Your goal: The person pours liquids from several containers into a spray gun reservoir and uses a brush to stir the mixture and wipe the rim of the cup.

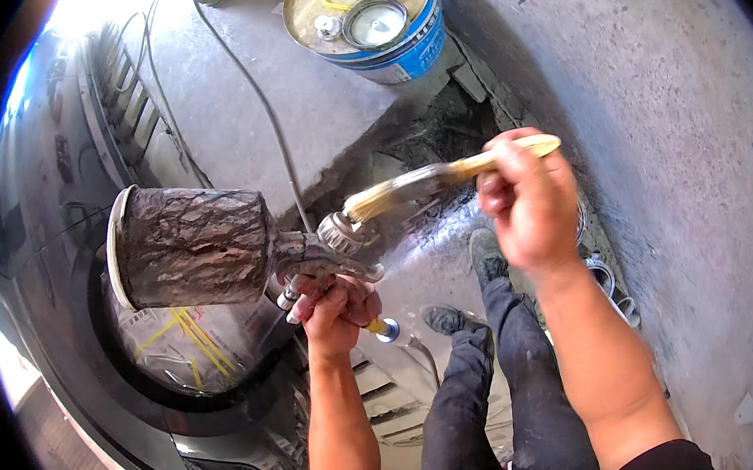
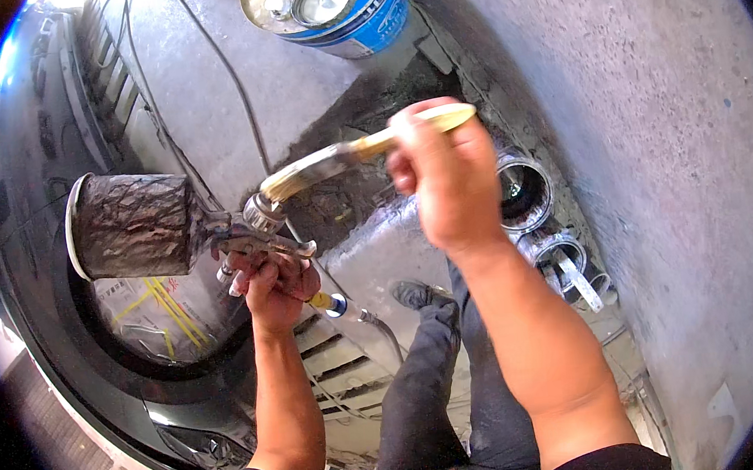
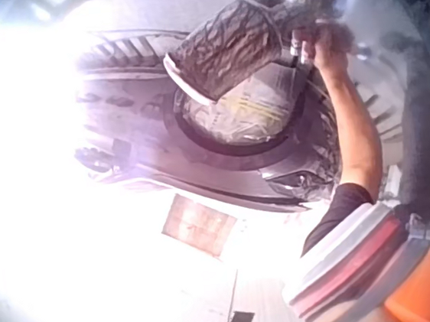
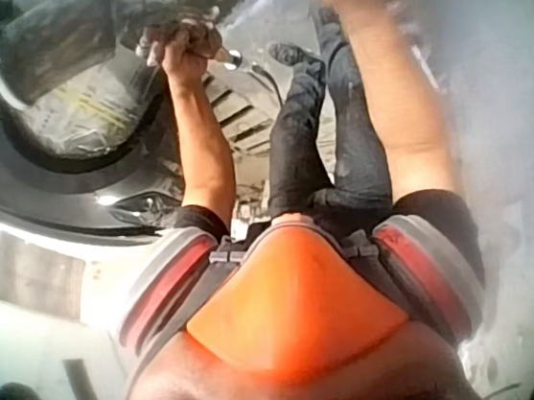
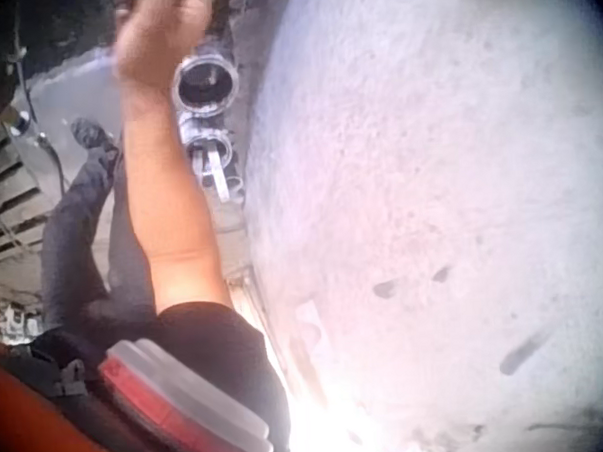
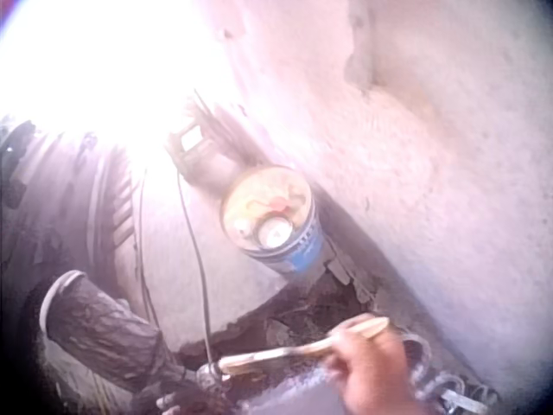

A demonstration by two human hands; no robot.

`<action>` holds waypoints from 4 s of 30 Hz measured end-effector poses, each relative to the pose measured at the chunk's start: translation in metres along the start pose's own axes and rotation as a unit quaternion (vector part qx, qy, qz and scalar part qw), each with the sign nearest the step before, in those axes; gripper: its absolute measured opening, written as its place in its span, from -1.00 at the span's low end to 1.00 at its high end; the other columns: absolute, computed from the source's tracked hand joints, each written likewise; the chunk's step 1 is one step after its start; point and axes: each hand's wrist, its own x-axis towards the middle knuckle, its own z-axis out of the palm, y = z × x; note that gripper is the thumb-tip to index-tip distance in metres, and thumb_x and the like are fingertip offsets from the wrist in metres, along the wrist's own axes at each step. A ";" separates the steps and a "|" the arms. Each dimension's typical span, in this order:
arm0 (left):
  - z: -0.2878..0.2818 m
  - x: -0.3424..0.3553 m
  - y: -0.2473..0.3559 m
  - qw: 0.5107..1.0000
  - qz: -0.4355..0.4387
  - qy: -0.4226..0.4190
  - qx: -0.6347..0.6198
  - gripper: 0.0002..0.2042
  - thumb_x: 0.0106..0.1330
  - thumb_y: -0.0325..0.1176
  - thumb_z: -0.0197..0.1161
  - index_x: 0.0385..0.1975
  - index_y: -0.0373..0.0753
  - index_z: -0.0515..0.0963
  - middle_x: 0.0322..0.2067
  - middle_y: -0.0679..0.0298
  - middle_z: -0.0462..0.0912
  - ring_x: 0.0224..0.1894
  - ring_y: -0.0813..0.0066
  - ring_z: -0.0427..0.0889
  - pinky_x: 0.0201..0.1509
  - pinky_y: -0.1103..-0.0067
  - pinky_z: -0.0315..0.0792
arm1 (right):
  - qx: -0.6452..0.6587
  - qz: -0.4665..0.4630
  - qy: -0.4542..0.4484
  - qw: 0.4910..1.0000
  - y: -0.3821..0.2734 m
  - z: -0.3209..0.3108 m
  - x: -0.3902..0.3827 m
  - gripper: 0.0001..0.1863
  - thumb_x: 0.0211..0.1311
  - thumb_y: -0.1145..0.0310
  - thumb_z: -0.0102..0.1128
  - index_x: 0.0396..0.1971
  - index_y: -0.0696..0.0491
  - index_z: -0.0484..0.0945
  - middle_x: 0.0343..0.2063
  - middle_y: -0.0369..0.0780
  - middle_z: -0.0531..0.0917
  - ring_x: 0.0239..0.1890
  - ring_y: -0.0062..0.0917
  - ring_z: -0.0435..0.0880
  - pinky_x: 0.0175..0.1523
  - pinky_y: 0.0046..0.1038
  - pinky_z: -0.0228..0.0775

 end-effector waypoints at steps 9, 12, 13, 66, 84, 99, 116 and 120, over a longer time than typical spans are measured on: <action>0.014 0.000 0.004 0.997 0.021 0.056 0.047 -0.80 0.16 -0.36 0.09 -0.64 -0.33 0.42 -0.76 0.33 0.22 -0.74 0.50 0.17 -0.61 0.54 0.11 | -0.097 -0.131 0.006 0.987 0.018 0.024 -0.030 -0.85 0.36 0.33 0.07 -0.30 0.11 0.45 -0.55 -0.34 0.52 -0.56 -0.76 0.44 -0.45 -0.69 0.32; 0.018 -0.001 0.003 0.995 0.015 0.088 0.037 -0.80 0.18 -0.35 0.09 -0.63 -0.32 0.42 -0.76 0.31 0.24 -0.74 0.50 0.18 -0.61 0.54 0.12 | -0.106 -0.089 0.067 0.988 0.022 0.014 -0.032 -0.84 0.34 0.32 0.08 -0.27 0.11 0.45 -0.56 -0.31 0.52 -0.57 -0.73 0.44 -0.46 -0.67 0.32; 0.018 -0.001 0.004 0.995 0.014 0.090 0.040 -0.80 0.18 -0.35 0.09 -0.63 -0.31 0.43 -0.76 0.31 0.25 -0.75 0.50 0.18 -0.62 0.54 0.12 | -0.085 -0.077 0.085 0.990 0.019 0.015 -0.034 -0.84 0.34 0.32 0.08 -0.27 0.11 0.44 -0.56 -0.31 0.52 -0.57 -0.73 0.44 -0.46 -0.67 0.32; -0.014 -0.014 0.007 0.994 -0.019 -0.107 -0.030 -0.67 0.12 -0.13 0.20 -0.32 -0.32 0.52 -0.61 0.19 0.56 -0.70 0.29 0.50 -0.58 0.41 0.36 | 0.110 0.278 -0.186 0.936 0.027 -0.012 0.041 -0.80 0.22 0.31 0.11 -0.52 0.09 0.46 -0.74 -0.34 0.39 -0.73 -0.70 0.25 -0.62 -0.62 0.10; -0.004 -0.018 0.001 0.999 -0.015 -0.019 -0.036 -0.81 0.11 -0.32 0.17 -0.53 -0.34 0.47 -0.64 0.22 0.40 -0.70 0.41 0.30 -0.60 0.44 0.26 | 0.090 -0.018 0.027 0.995 0.020 -0.013 -0.037 -0.88 0.28 0.37 0.11 -0.29 0.10 0.45 -0.53 -0.28 0.54 -0.54 -0.68 0.47 -0.42 -0.59 0.34; -0.028 -0.033 -0.016 0.989 -0.079 -0.113 -0.047 -0.42 0.02 -0.29 0.26 0.10 -0.35 0.35 -0.63 0.24 0.45 -0.68 0.41 0.38 -0.64 0.45 0.26 | -0.294 -0.048 -0.281 0.912 -0.054 0.030 0.051 -0.81 0.10 0.31 0.15 -0.46 0.15 0.54 -0.59 -0.35 0.51 -0.52 -0.73 0.43 -0.39 -0.57 0.30; -0.023 -0.038 -0.005 0.995 -0.045 -0.083 -0.043 -0.46 0.06 -0.28 0.21 0.11 -0.27 0.36 -0.45 0.09 0.61 -0.69 0.40 0.35 -0.64 0.45 0.23 | 0.113 -0.040 -0.221 0.968 -0.002 -0.030 0.000 -0.85 0.02 0.43 0.08 -0.36 0.12 0.46 -0.51 -0.23 0.50 -0.49 -0.60 0.46 -0.39 -0.57 0.31; -0.015 -0.035 0.002 0.995 -0.052 -0.068 -0.047 -0.54 0.04 -0.33 0.21 -0.01 -0.33 0.43 -0.46 0.09 0.60 -0.63 0.31 0.48 -0.59 0.42 0.36 | 0.148 0.015 -0.131 0.980 0.042 -0.038 -0.021 -0.82 -0.02 0.37 0.18 -0.38 0.07 0.47 -0.48 -0.19 0.51 -0.45 -0.49 0.46 -0.34 -0.46 0.35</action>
